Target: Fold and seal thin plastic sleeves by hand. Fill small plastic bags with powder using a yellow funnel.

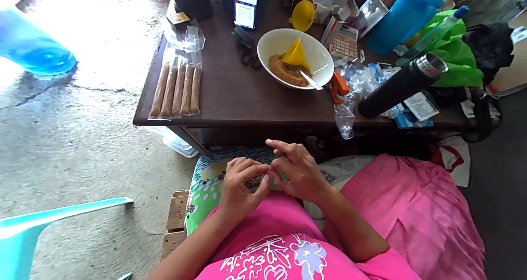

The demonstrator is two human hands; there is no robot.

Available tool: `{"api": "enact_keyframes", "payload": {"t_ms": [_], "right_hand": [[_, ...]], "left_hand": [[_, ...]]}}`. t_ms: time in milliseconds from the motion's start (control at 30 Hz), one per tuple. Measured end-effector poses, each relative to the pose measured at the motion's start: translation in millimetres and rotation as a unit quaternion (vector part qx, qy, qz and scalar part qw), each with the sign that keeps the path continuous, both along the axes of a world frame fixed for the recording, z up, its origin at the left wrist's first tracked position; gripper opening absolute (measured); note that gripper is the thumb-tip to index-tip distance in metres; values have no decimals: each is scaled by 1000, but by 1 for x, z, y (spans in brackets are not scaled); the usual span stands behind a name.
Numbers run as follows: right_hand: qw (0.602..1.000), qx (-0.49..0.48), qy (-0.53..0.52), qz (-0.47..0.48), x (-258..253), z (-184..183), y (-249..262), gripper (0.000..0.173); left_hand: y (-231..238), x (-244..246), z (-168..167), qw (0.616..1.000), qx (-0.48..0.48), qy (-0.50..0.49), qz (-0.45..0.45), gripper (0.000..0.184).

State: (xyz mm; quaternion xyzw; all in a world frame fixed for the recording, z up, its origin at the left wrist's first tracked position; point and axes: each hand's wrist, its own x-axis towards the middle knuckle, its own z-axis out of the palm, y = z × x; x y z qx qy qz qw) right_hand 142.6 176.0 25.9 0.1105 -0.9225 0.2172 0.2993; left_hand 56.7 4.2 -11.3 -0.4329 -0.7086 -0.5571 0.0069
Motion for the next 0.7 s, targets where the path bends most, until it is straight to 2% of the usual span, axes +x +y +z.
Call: {"api": "enact_keyframes", "payload": {"t_ms": [67, 200, 433, 700], "right_hand": [[1000, -9, 5, -1, -1, -1, -1, 12], [1000, -14, 4, 0, -1, -2, -1, 11], [999, -38, -3, -5, 0, -3, -2, 10], [998, -58, -28, 7, -1, -3, -3, 12]], "left_hand": [[-2, -2, 0, 997, 18, -71, -27, 28], [0, -4, 1, 986, 70, -142, -47, 18], [0, -3, 0, 976, 82, -196, -51, 11], [1, 1, -1, 972, 89, -204, -69, 8]]}}
